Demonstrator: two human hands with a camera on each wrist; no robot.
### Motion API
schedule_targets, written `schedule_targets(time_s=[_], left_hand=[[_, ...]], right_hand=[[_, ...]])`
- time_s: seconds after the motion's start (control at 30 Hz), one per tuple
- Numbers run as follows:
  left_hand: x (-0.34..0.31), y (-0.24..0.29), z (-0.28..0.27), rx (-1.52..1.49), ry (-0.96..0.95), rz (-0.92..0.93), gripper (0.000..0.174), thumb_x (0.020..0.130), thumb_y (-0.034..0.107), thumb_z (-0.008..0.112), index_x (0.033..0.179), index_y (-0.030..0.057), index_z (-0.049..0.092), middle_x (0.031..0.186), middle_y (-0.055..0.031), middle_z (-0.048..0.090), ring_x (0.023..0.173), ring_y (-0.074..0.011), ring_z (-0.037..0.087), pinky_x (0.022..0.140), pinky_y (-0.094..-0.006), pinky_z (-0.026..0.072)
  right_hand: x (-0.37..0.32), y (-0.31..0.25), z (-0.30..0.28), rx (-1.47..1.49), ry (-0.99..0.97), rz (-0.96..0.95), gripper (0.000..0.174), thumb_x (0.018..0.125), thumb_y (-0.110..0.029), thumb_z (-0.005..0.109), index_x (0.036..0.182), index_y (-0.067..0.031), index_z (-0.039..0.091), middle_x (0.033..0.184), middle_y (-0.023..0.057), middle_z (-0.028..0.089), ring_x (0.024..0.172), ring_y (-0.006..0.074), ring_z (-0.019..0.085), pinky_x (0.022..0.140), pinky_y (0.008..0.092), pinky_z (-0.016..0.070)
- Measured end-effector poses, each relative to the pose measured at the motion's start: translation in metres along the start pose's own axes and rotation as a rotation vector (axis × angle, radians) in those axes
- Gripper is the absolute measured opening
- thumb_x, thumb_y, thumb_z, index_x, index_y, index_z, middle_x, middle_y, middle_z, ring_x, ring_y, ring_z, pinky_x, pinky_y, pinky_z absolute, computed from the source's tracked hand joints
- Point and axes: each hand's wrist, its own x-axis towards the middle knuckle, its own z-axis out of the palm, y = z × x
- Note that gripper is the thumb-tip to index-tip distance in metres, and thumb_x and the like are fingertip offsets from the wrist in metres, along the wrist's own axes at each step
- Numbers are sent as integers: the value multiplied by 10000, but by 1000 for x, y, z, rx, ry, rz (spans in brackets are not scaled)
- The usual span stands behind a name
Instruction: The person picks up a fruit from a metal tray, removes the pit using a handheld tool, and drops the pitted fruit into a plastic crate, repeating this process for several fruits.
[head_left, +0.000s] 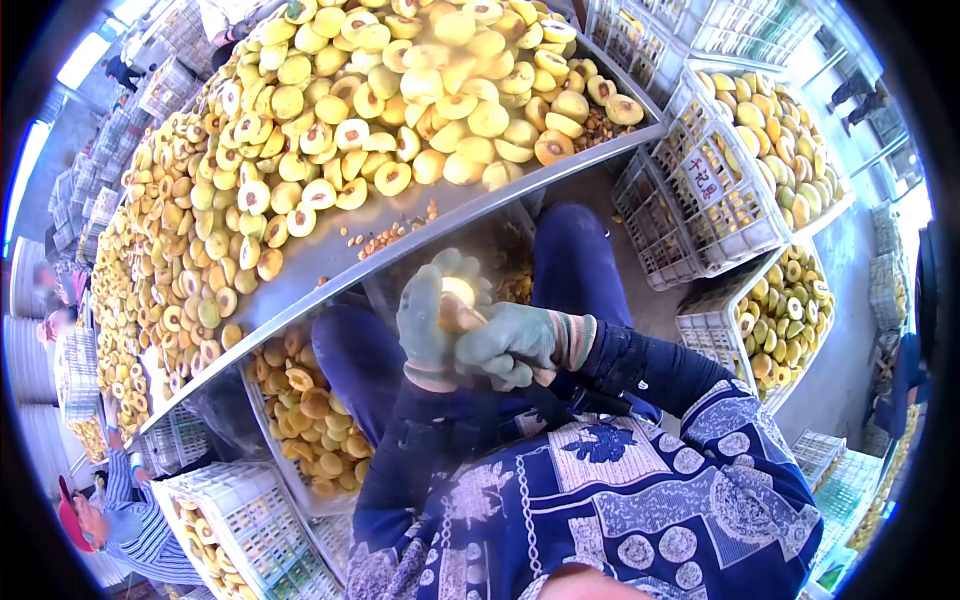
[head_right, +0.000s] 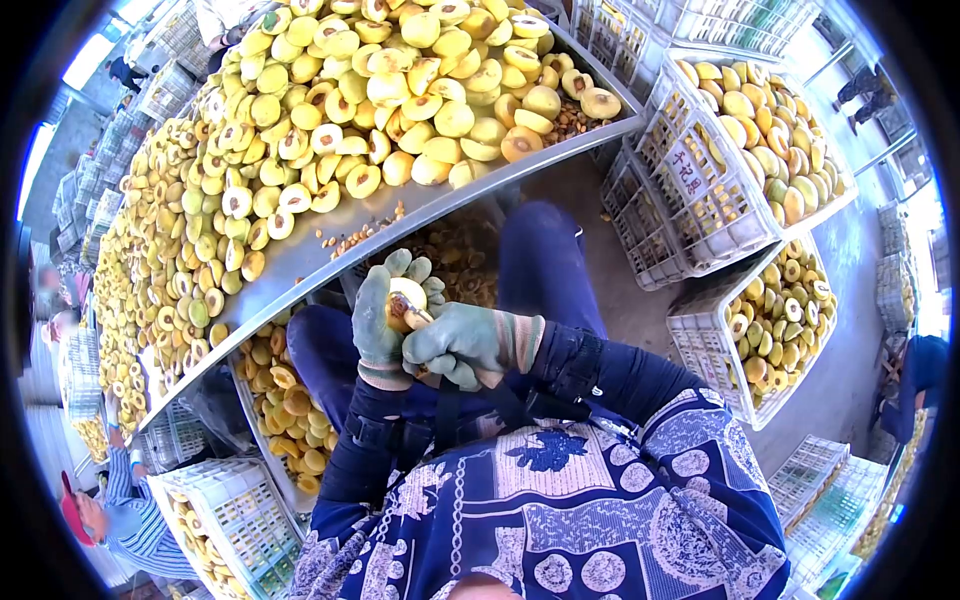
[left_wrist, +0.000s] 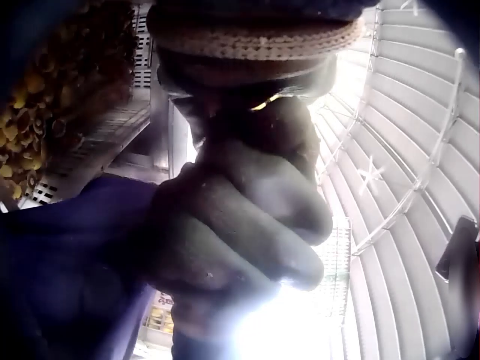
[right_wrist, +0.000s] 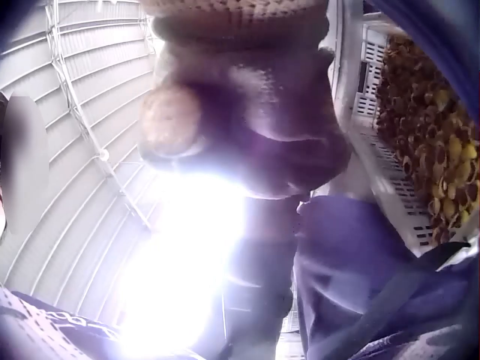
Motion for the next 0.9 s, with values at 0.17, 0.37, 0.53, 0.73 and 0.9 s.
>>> schedule_targets(time_s=[0.17,0.37,0.53,0.73,0.9], left_hand=[[4,-6,-10,-35,64,-122,412,893,374,594,1109,24,600,1004,-162,661,845,-301,640,745,-403,537],[-1,-8,-6,-64,3,-73,421,910,386,574,1125,24,583,1001,-159,661,815,-304,643,709,-388,543],[1,-1,-14,83,-67,-199,422,918,389,561,1151,38,564,1011,-158,653,827,-288,631,728,-393,535],[-15,0,5,104,-101,233,462,947,368,507,1244,14,505,1106,-179,620,954,-311,630,820,-445,539],[-13,0,-15,62,-97,38,447,946,365,516,1172,-20,546,1087,-166,629,930,-289,637,770,-427,553]], right_hand=[[1,-4,15,-512,302,86,164,825,-222,597,775,-71,558,548,14,525,363,125,494,273,278,359],[-9,3,13,-44,105,4,119,819,-178,585,799,-60,588,557,-32,470,365,38,347,306,190,280],[-18,3,27,-184,178,-61,126,812,-185,589,814,-59,590,545,-29,466,369,40,353,317,203,281],[-16,8,24,9,97,-52,151,819,-192,590,848,-44,594,525,-37,444,349,38,336,313,212,268],[-16,4,32,-333,224,-22,176,792,-228,619,772,-61,567,546,-4,496,381,100,453,331,242,350]])
